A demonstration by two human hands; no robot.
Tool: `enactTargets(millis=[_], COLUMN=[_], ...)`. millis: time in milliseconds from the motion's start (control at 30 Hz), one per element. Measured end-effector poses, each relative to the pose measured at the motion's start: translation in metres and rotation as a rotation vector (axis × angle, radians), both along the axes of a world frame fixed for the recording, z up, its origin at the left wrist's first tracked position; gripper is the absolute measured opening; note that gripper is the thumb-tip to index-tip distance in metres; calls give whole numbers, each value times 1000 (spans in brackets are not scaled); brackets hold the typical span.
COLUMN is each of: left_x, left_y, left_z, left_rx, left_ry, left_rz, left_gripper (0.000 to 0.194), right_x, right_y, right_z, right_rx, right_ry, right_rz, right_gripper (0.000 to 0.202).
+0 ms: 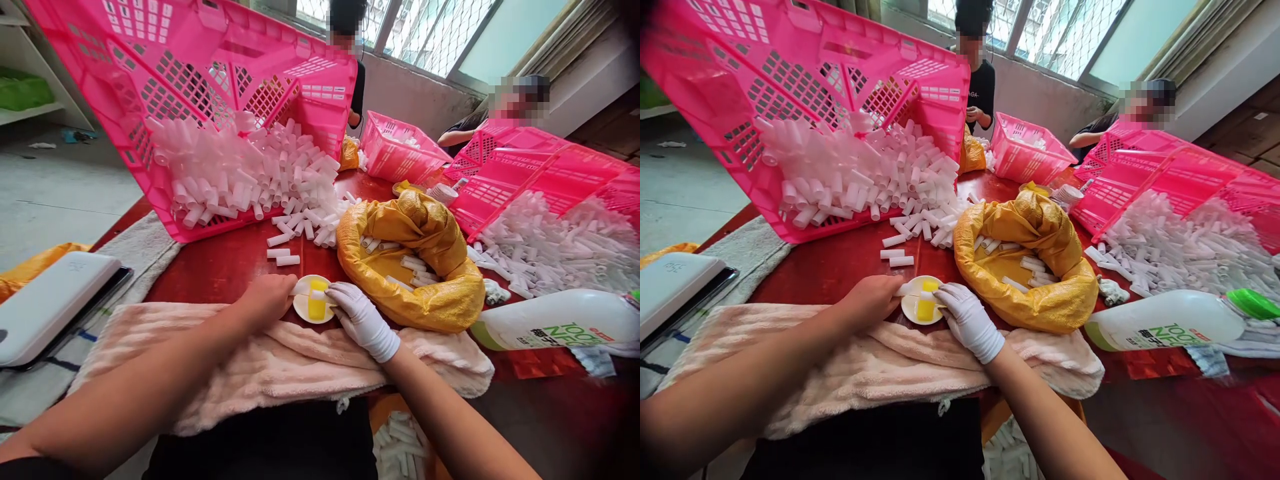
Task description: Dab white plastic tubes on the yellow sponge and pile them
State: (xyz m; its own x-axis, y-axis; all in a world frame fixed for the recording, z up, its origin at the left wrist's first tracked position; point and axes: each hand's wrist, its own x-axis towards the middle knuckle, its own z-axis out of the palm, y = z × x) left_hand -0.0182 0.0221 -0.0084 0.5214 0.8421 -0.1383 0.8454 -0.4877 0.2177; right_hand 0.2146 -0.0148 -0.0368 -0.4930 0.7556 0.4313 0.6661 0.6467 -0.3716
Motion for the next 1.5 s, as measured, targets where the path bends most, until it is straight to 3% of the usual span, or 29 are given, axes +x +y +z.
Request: enactTargets(millis=[100,233,433,667,733,867,967,1067,1200,1333,1400,1500], left_x=[0,0,0,1,1,0,0,0,-1,-1,-1,1], left_y=[0,0,0,-1,-1,-1,-1,-2,-2,-2,-4,-8], left_z=[0,1,1,4,4,3,4,6,5,2,2,4], left_rx=[-1,-2,11,-6,-9,-4,21,41,46,73,149,208], left_ry=[-17,-21,4,12,10,-10,-4,6,12,-34,-98,-158], left_rz=[8,8,10,22,27,15,-6,-20,-20,-19,-10,-5], left_gripper=[18,17,17,17,17,18,17,16,17,17,16,15], right_x=[2,5,4,6,6,3,-1,-5,-8,-7,-9,-15], right_y=[-4,-9,-14,-30,-33,-24,-6,9,12,-4,-14,-22], right_z=[-1,-1,4,4,2,-1,1,5,7,12,18,27], right_rx=[7,79,118,264,175,-311,-651,-789,-783,-566,-479,-517], right_ry=[-10,-50,-104,-155,6,480,542,597,668,666,764,969], right_rz=[-80,7,-10,93,76,-243,-441,-573,-576,-412,-352,-351], right_gripper=[32,28,27,23,20,24,32,34,34,27,24,29])
